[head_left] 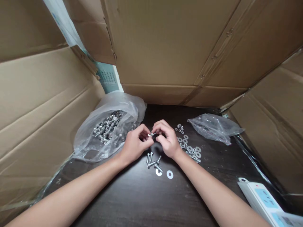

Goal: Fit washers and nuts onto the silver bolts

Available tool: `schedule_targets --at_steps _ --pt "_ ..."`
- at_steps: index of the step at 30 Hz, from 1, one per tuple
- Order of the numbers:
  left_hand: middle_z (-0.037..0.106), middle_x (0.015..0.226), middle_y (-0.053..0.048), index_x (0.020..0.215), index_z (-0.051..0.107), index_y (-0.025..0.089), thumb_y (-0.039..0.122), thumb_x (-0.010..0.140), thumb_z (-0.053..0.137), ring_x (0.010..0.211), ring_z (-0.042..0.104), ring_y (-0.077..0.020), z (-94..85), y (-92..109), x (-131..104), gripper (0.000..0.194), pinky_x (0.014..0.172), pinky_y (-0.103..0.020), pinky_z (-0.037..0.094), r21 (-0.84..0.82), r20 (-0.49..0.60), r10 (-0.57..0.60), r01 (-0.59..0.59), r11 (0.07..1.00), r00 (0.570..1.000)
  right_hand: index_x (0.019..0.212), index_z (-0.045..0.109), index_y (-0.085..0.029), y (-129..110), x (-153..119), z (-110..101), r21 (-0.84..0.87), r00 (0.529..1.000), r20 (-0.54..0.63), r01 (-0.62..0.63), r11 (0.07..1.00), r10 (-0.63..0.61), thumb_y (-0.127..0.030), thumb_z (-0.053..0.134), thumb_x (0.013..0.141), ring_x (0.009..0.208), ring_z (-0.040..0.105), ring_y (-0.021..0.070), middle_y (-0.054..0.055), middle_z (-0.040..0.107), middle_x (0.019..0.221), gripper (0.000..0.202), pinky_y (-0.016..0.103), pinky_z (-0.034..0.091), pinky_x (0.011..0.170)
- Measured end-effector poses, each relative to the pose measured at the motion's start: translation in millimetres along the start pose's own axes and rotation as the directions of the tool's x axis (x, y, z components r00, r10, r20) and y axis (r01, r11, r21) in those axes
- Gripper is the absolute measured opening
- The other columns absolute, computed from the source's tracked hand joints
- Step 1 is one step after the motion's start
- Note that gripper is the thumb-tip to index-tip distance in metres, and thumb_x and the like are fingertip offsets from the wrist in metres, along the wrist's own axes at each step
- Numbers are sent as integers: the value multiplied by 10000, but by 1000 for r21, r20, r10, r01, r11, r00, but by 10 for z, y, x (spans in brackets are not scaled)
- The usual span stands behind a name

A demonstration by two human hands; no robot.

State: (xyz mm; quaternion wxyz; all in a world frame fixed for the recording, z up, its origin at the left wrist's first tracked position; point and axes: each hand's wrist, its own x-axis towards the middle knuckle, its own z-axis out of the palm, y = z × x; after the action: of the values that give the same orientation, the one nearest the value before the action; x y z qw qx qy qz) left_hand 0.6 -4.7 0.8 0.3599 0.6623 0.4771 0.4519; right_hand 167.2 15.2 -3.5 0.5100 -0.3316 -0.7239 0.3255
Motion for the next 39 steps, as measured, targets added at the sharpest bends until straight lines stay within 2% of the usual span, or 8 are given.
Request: schedule_targets --at_steps 7,13,17,25,28,33,36,39 --pt "640 712 31 796 588 193 159 773 639 654 596 -130 4 -15 12 66 629 -241 459 2 -9 6 -6 1000 1000 745 704 -200 77 15 -15 90 996 -51 -71 993 76 -104 526 737 749 542 179 40 595 855 203 329 421 650" --pt "643 717 30 799 581 194 164 777 637 652 603 -126 9 -6 9 68 631 -237 469 -8 0 9 -9 1000 1000 775 682 -197 56 37 -12 27 990 1 -140 990 140 -152 601 790 739 554 174 37 607 862 94 316 421 628" --pt "639 714 27 796 576 195 169 788 631 650 599 -126 5 -6 11 62 630 -241 469 1 -3 22 -22 1000 1000 802 628 -196 32 37 3 -62 992 34 -122 991 124 -175 590 839 730 554 170 33 593 863 57 311 420 626" --pt "654 760 17 856 577 198 184 846 622 682 633 -131 3 -25 4 48 649 -243 504 17 22 71 -72 997 997 762 535 -209 45 53 12 -121 992 86 -77 990 88 -224 477 957 805 552 183 41 557 855 205 323 433 745" --pt "669 794 4 894 580 198 187 880 613 706 647 -137 8 -26 -4 38 648 -243 513 38 41 115 -116 992 993 664 469 -215 74 59 22 -122 988 84 -121 985 131 -289 446 998 711 512 163 15 503 754 343 308 397 676" --pt "692 853 -19 966 612 189 203 943 583 756 672 -149 9 -44 -9 40 670 -254 526 99 66 173 -179 979 983 576 392 -220 105 52 47 -81 961 65 -264 961 269 -417 447 1017 589 415 139 -20 411 605 487 304 315 584" --pt "710 890 -31 997 618 188 209 963 576 795 691 -159 3 -60 -5 58 695 -263 540 114 65 200 -206 972 978 562 372 -223 78 43 51 -77 964 32 -261 962 264 -433 428 1030 583 413 139 -19 411 598 516 308 323 601" --pt "731 920 -42 1022 614 191 221 977 567 815 714 -170 -3 -66 1 72 677 -262 553 97 43 169 -173 980 985 583 385 -227 30 40 43 -124 977 16 -208 970 211 -378 404 1035 616 451 152 -7 445 633 477 313 337 628"
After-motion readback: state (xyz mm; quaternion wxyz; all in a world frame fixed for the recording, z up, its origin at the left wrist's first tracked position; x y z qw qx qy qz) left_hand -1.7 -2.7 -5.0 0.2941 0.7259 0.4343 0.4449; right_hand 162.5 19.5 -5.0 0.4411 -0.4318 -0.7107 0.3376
